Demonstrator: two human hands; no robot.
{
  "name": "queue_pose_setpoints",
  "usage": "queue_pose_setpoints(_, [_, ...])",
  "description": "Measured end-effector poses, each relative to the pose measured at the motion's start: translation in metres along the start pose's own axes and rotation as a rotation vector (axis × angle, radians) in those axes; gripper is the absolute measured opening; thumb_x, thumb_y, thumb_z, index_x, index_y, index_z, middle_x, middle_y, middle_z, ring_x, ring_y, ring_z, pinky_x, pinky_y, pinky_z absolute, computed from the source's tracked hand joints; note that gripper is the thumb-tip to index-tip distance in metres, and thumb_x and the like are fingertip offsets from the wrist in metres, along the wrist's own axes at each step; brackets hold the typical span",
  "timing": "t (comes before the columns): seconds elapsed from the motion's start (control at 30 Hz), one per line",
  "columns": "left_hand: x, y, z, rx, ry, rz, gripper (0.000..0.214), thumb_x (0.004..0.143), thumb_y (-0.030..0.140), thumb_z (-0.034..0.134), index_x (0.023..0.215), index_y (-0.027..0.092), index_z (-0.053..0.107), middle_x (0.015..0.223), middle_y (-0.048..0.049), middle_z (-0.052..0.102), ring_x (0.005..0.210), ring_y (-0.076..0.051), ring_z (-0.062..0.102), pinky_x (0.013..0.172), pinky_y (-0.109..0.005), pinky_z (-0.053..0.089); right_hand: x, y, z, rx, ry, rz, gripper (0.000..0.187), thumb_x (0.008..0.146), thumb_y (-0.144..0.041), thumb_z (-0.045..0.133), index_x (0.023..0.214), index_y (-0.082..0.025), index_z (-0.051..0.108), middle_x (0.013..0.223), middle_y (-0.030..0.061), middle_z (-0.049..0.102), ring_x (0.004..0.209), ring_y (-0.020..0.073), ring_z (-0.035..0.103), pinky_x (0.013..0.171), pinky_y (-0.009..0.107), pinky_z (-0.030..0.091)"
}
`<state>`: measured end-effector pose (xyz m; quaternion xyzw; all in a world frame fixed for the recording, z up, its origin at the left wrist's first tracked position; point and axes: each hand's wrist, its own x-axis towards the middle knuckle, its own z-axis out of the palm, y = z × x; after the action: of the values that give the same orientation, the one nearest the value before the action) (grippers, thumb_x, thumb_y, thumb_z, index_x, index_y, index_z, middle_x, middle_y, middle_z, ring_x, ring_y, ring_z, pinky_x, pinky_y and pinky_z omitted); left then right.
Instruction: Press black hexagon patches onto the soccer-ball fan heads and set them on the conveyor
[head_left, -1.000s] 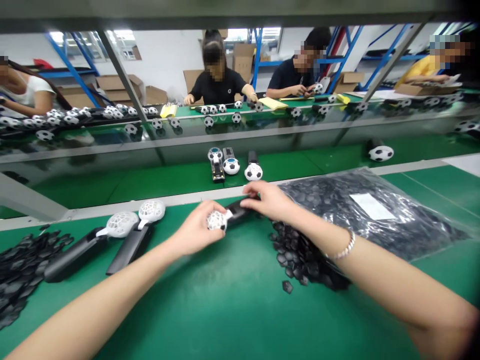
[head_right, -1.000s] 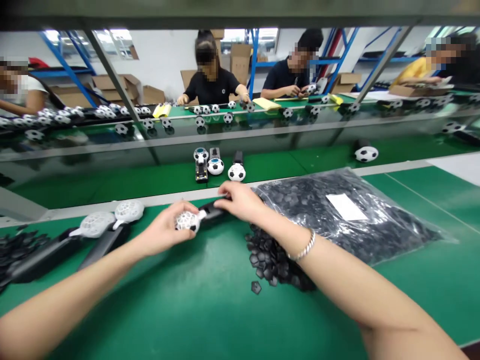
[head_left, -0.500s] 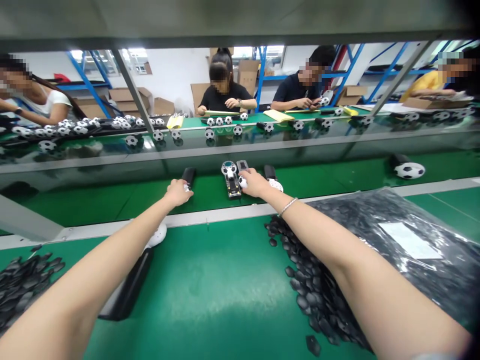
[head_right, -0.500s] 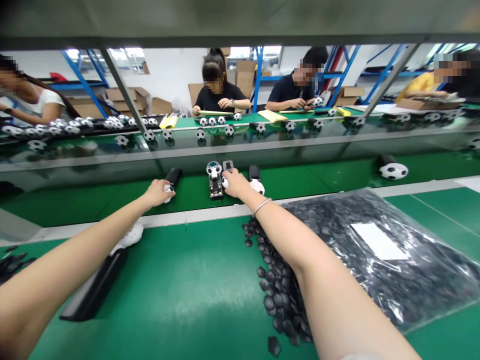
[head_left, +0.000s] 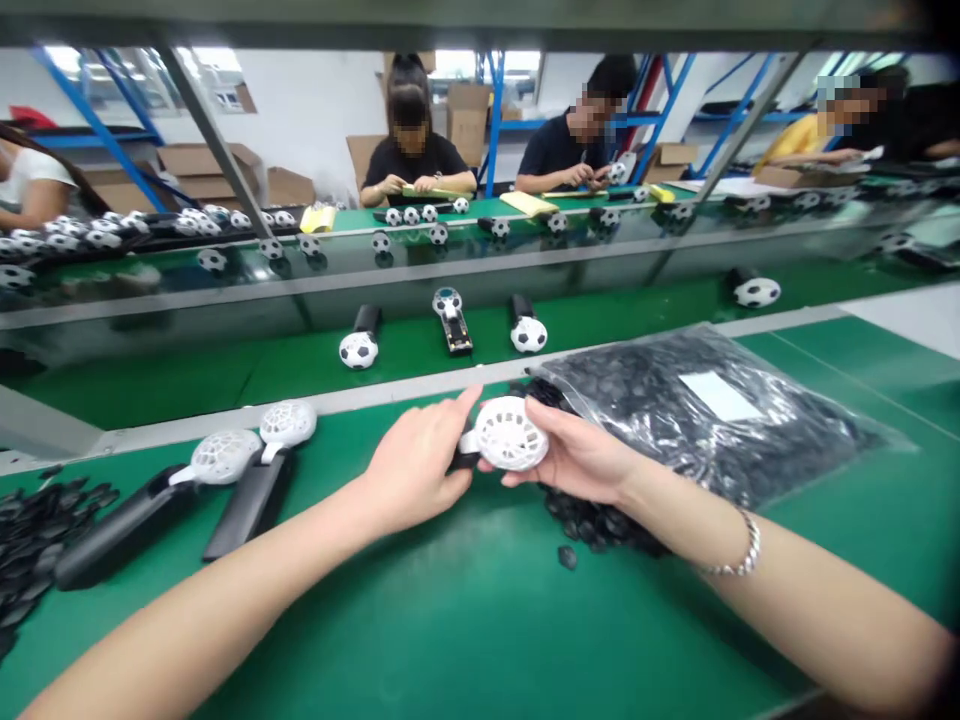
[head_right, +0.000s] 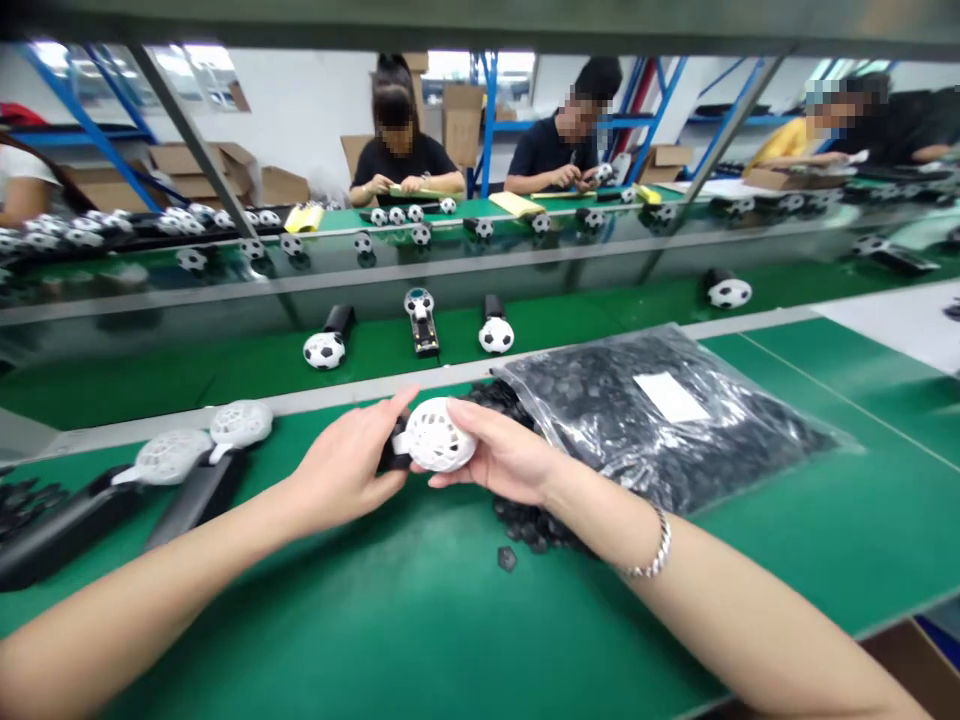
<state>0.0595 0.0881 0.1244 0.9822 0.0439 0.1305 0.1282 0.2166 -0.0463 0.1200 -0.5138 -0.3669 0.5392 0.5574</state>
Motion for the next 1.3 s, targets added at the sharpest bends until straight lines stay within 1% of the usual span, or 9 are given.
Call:
queue_pose_setpoints(0.1, [-0.017,0.004,0.004,-0.131,-0.271,-0.165,0.064,0.072,0.021,0.048,0.132,0.026,0.027,0.104,-0.0062,0.055,0.084,-0.022,0.057,0.069,-0.033,0.047,0.002,0.017,-0.011,-0.621,0.273,-0.138,0.038,0.089,-0.043,0.037,0.107,-0.016,0.057,0.102,0.0113,0.060,0.086,0.0200,0.059,0.073,0.034,0.050])
queue_pose_setpoints(0.17, [-0.026,0.000,0.007,-0.135,-0.352,-0.238,0.058,0.071,0.022,0.048,0.127,0.024,0.035,0.103,-0.0063,0.054,0.086,-0.022,0.056,0.068,-0.032,0.047,0.010,0.025,-0.026,-1.143,0.408,-0.225,0.026,0.086,-0.031,0.048,0.101,-0.016,0.062,0.103,0.0111,0.058,0.094,0.0219,0.054,0.082,0.035,0.045])
queue_pose_setpoints(0.27, [-0.032,-0.007,0.011,-0.023,-0.335,-0.283,0.053,0.071,0.023,0.047,0.124,0.020,0.041,0.104,-0.0084,0.052,0.097,-0.026,0.051,0.076,-0.036,0.046,0.022,0.034,-0.040,-1.608,0.331,-0.201,0.021,0.085,-0.023,0.050,0.098,-0.017,0.065,0.097,0.0101,0.060,0.095,0.0231,0.051,0.080,0.033,0.042])
queue_pose_setpoints(0.4, [-0.034,-0.010,0.018,0.076,-0.237,-0.299,0.063,0.072,0.029,0.050,0.132,0.017,0.033,0.116,-0.0109,0.047,0.104,-0.029,0.045,0.088,-0.044,0.040,0.030,0.038,-0.039,-1.790,0.230,-0.200,0.018,0.085,-0.022,0.050,0.093,-0.014,0.065,0.092,0.0098,0.061,0.089,0.0219,0.053,0.074,0.030,0.041])
queue_pose_setpoints(0.67, [-0.026,-0.010,0.023,-0.006,-0.183,-0.220,0.065,0.069,0.019,0.049,0.132,0.019,0.031,0.119,-0.0081,0.046,0.104,-0.025,0.050,0.085,-0.035,0.045,0.035,0.035,-0.026,-1.932,0.090,-0.237,0.020,0.083,-0.015,0.045,0.083,-0.008,0.063,0.083,0.0148,0.063,0.077,0.0233,0.058,0.066,0.032,0.038])
queue_pose_setpoints(0.8, [-0.025,-0.010,0.023,-0.011,-0.167,-0.220,0.065,0.068,0.018,0.049,0.131,0.021,0.034,0.119,-0.0061,0.047,0.105,-0.024,0.050,0.084,-0.034,0.046,0.039,0.033,-0.026,-1.886,0.156,-0.240,0.022,0.081,-0.013,0.043,0.085,-0.007,0.064,0.082,0.0160,0.064,0.078,0.0252,0.059,0.068,0.034,0.039])
queue_pose_setpoints(0.97, [-0.028,-0.004,0.022,-0.027,-0.166,-0.275,0.063,0.068,0.018,0.049,0.130,0.019,0.035,0.117,-0.0075,0.049,0.107,-0.025,0.050,0.084,-0.035,0.046,0.013,0.027,-0.018,-1.204,0.350,-0.308,0.024,0.081,-0.014,0.043,0.091,-0.015,0.065,0.083,0.0057,0.067,0.074,0.0156,0.060,0.069,0.027,0.044])
queue_pose_setpoints(1.13, [-0.028,0.002,0.022,-0.018,-0.166,-0.317,0.063,0.069,0.018,0.050,0.130,0.018,0.035,0.119,-0.0083,0.048,0.109,-0.026,0.049,0.085,-0.036,0.046,-0.019,0.033,0.006,-0.656,0.175,-0.122,0.024,0.081,-0.022,0.049,0.100,-0.015,0.063,0.074,0.0025,0.065,0.058,0.0110,0.057,0.054,0.023,0.047])
queue_pose_setpoints(1.3, [-0.030,0.004,0.024,-0.023,-0.163,-0.295,0.063,0.069,0.018,0.050,0.130,0.019,0.034,0.122,-0.0083,0.046,0.110,-0.026,0.048,0.087,-0.037,0.045,-0.020,0.044,0.014,-1.006,0.303,-0.539,0.013,0.080,-0.024,0.057,0.086,-0.017,0.067,0.081,0.0056,0.062,0.076,0.0155,0.057,0.070,0.030,0.047])
